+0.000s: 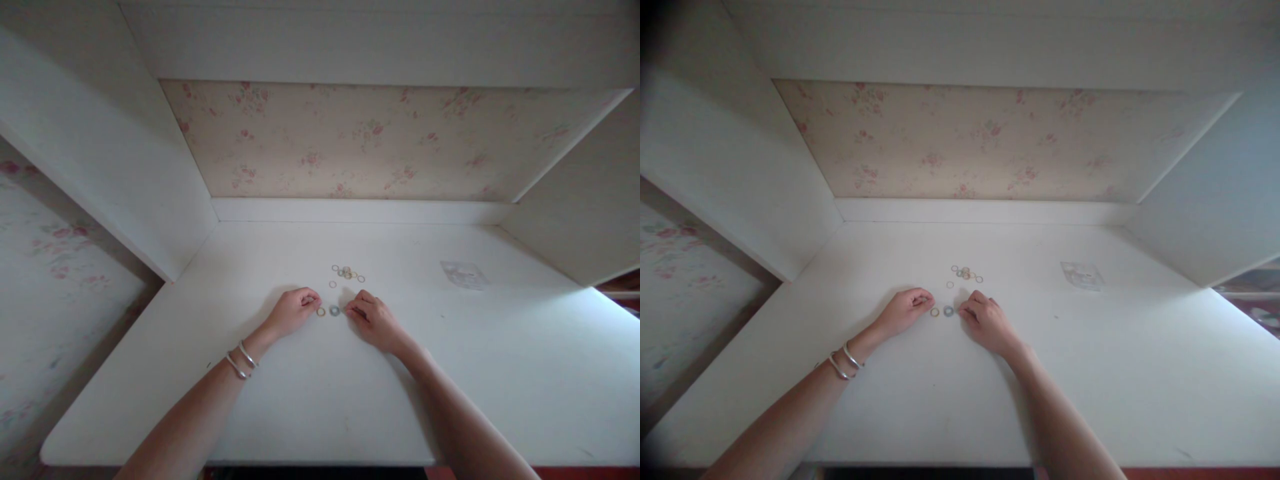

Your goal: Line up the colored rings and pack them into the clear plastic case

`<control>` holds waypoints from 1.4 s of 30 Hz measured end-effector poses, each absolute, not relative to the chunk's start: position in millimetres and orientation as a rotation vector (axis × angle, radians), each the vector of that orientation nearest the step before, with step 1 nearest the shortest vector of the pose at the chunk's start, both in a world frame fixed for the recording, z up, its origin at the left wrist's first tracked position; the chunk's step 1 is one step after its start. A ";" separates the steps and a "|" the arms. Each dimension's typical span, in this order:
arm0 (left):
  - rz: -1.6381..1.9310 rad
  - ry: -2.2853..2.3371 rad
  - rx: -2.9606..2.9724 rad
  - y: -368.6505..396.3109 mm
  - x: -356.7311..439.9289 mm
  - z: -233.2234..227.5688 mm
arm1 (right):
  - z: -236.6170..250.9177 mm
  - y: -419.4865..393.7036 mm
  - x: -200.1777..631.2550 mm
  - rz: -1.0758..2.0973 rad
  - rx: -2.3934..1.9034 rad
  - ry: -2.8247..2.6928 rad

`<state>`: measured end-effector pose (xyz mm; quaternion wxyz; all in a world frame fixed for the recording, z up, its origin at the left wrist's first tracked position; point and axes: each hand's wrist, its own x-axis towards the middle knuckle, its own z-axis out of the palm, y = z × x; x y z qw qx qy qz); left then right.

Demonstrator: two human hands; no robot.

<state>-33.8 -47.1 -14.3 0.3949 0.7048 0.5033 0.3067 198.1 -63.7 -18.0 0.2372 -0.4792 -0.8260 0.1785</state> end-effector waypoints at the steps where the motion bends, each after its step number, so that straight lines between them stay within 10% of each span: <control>1: 0.781 1.274 1.784 -47.2 -33.8 -14.7 | -17.7 -63.7 198.2 0.493 -1.310 -2.265; 42: 0.544 1.481 2.429 14.2 38.2 -2.6 | -21.0 -45.9 210.3 0.542 -1.509 -1.707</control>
